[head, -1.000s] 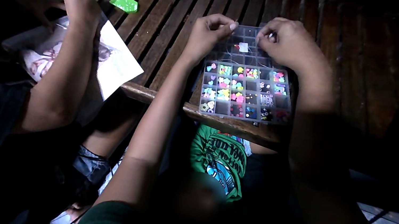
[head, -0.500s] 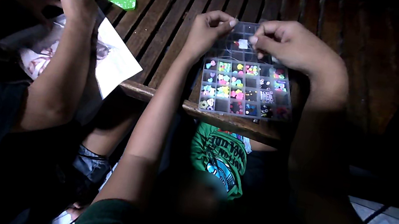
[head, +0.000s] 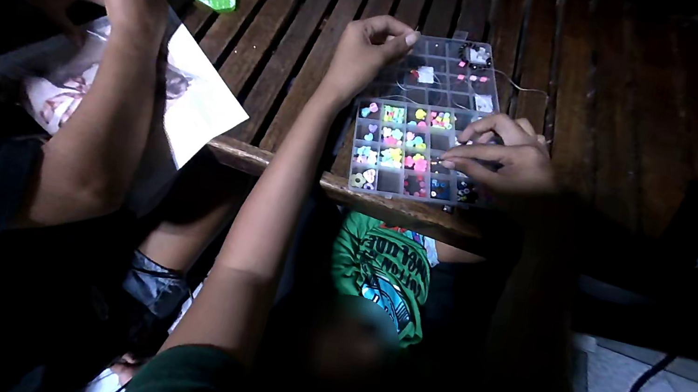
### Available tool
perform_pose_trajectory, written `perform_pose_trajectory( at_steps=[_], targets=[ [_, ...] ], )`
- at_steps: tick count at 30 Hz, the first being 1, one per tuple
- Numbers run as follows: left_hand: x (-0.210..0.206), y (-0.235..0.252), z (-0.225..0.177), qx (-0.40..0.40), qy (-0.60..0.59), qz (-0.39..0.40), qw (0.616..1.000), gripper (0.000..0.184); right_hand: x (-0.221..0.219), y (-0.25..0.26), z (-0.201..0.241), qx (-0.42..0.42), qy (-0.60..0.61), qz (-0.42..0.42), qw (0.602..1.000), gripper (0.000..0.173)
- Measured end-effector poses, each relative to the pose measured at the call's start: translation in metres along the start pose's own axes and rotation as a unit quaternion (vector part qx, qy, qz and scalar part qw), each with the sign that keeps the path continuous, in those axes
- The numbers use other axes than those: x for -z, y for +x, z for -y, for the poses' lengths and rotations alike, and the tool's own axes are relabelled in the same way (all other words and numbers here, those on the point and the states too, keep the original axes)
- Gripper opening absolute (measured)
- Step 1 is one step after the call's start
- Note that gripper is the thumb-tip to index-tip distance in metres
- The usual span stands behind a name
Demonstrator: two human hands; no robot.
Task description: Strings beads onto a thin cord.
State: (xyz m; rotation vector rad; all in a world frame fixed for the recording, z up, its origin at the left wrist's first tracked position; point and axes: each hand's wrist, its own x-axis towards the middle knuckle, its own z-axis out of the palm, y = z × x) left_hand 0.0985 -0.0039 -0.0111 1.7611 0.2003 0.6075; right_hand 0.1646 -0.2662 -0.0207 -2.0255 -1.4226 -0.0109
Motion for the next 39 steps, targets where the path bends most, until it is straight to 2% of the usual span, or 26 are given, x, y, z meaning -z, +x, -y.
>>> perform_pose_trajectory(
  at_steps=[6,12,16,18,21,26,31,35,39],
  targets=[
    [0.000,0.001,0.000,0.002,0.002,0.000,1.000,0.010,0.017,0.017,0.001,0.022,-0.003,-0.041,0.999,0.020],
    [0.002,-0.001,-0.001,0.009,-0.005,0.004,1.000,0.011,0.050,0.091,0.007,0.003,-0.068,0.011,0.998,0.030],
    [0.002,-0.002,-0.010,0.022,-0.081,0.045,0.995,0.011,0.022,0.114,-0.011,0.012,0.008,0.001,1.000,0.035],
    [0.001,-0.005,-0.014,0.028,-0.119,0.073,0.990,0.011,0.006,0.114,-0.013,0.032,0.067,0.032,0.997,0.041],
    [-0.002,-0.008,-0.017,0.036,-0.171,0.079,0.981,0.010,-0.006,0.112,-0.011,0.041,0.130,0.051,0.989,0.028],
    [0.006,-0.004,-0.016,0.011,-0.244,-0.011,0.970,0.015,-0.003,0.113,-0.021,0.041,0.183,0.051,0.981,0.022],
    [0.010,-0.002,-0.016,0.010,-0.317,-0.100,0.943,0.014,0.005,0.107,-0.024,-0.012,0.256,0.077,0.964,0.017],
    [0.011,-0.001,-0.017,0.010,-0.351,-0.138,0.926,0.012,0.009,0.103,-0.022,-0.048,0.272,0.082,0.958,0.018],
    [0.011,0.001,-0.013,0.005,-0.349,-0.137,0.927,0.014,0.008,0.104,-0.023,-0.058,0.293,0.081,0.951,0.017]
  ],
)
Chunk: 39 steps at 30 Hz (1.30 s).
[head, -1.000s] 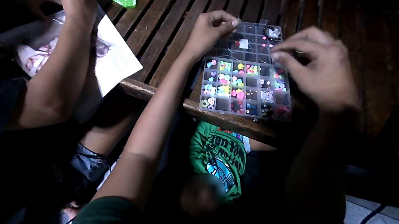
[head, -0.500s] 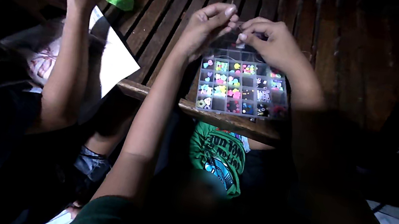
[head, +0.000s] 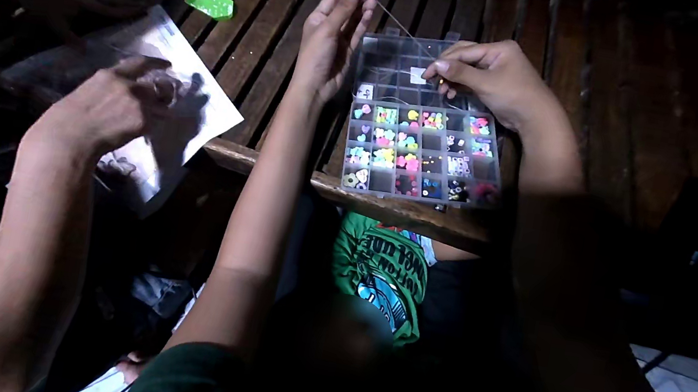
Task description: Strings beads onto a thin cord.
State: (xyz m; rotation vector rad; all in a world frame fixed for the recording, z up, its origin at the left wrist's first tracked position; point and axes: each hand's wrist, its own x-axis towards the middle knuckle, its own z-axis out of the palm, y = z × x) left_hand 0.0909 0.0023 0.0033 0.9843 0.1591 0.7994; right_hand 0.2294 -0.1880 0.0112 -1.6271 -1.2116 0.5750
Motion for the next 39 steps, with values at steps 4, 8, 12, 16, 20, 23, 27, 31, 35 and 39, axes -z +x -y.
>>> perform_pose_trajectory(
  at_steps=[4,8,12,16,20,23,27,31,35,39],
  targets=[
    [0.001,0.000,0.001,0.008,0.009,0.004,1.000,0.014,-0.005,0.000,0.001,-0.013,-0.007,-0.028,0.999,0.010],
    [-0.001,0.000,0.000,0.010,0.005,0.003,1.000,0.012,-0.006,0.001,0.001,-0.024,0.013,-0.024,0.999,0.008],
    [-0.001,-0.001,0.000,0.015,0.015,0.007,1.000,0.013,-0.008,0.001,0.000,-0.030,0.026,-0.026,0.999,0.007],
    [-0.001,0.000,0.001,0.016,0.016,0.009,1.000,0.013,-0.010,0.002,0.002,-0.053,0.045,-0.037,0.997,0.005],
    [-0.001,0.000,0.002,0.020,0.008,0.007,1.000,0.012,-0.012,0.001,0.007,-0.085,0.069,-0.036,0.993,0.006],
    [-0.001,0.000,0.001,0.022,0.012,0.008,1.000,0.013,-0.012,0.001,0.008,-0.091,0.078,-0.034,0.992,0.005],
    [-0.001,0.000,0.001,0.022,0.013,0.012,1.000,0.013,-0.012,0.002,0.006,-0.084,0.083,-0.026,0.993,0.008],
    [-0.001,0.001,0.001,0.025,0.016,0.014,0.999,0.013,-0.012,0.001,0.007,-0.082,0.080,-0.018,0.993,0.011],
    [-0.001,0.000,0.001,0.024,0.014,0.012,1.000,0.012,-0.012,0.000,0.008,-0.092,0.084,-0.020,0.992,0.011],
    [0.000,0.000,0.001,0.024,0.008,0.019,1.000,0.013,-0.013,0.000,0.009,-0.099,0.091,-0.023,0.991,0.013]
  ],
)
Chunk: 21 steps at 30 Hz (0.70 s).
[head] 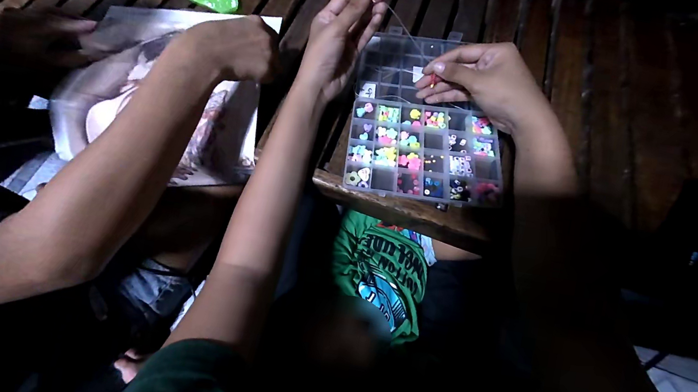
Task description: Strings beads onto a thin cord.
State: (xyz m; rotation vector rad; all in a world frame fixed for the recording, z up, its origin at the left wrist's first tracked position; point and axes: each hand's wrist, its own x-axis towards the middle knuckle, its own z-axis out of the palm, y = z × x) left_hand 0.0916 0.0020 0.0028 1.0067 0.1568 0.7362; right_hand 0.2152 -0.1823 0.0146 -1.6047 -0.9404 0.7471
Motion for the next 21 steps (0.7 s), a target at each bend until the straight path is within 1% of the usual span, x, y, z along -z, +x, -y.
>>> perform_pose_trajectory(
  at_steps=[12,21],
  targets=[
    [-0.0001,-0.0010,0.0000,-0.001,0.009,-0.003,1.000,0.013,-0.0001,-0.0001,0.0012,-0.012,0.002,0.007,1.000,0.013],
    [0.0015,0.0000,0.0008,-0.001,0.013,0.006,1.000,0.015,0.0002,-0.0002,0.0004,-0.006,0.001,0.012,1.000,0.014]
  ],
)
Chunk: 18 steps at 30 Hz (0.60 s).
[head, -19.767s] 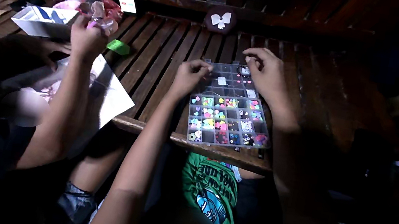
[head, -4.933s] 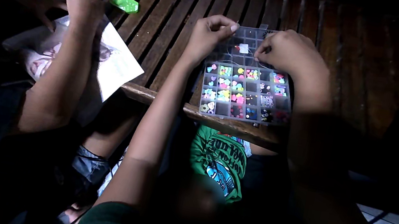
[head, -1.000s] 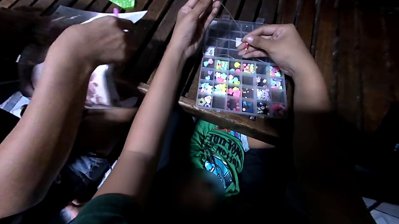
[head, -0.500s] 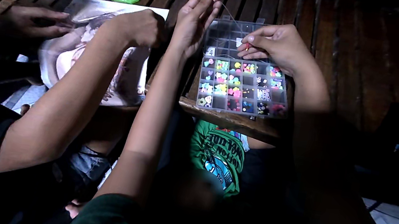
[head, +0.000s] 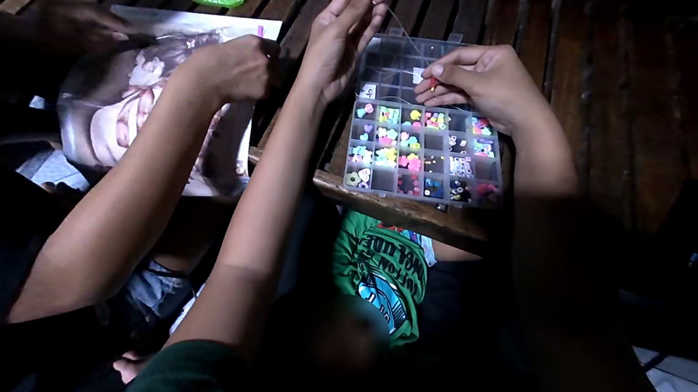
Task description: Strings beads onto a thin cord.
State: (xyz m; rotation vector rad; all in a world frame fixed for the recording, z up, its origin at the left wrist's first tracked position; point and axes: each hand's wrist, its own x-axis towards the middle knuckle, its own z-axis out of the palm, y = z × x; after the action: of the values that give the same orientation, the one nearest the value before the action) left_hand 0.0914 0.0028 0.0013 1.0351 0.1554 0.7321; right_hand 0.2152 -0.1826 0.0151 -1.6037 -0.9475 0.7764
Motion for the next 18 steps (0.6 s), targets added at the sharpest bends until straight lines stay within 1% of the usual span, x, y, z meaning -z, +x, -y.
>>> perform_pose_trajectory(
  at_steps=[6,12,18],
  targets=[
    [-0.0014,-0.0012,-0.0015,-0.001,-0.005,-0.006,1.000,0.014,0.0023,-0.0004,-0.0007,-0.002,-0.024,0.007,1.000,0.007],
    [-0.0006,0.0014,-0.0009,-0.023,-0.010,-0.051,0.998,0.013,0.0067,0.0002,-0.0034,0.026,-0.037,0.007,0.999,0.012],
    [-0.0009,0.0016,-0.0016,-0.020,-0.006,-0.046,0.999,0.013,0.0066,-0.0005,-0.0038,0.031,-0.038,-0.008,0.999,0.012]
  ],
)
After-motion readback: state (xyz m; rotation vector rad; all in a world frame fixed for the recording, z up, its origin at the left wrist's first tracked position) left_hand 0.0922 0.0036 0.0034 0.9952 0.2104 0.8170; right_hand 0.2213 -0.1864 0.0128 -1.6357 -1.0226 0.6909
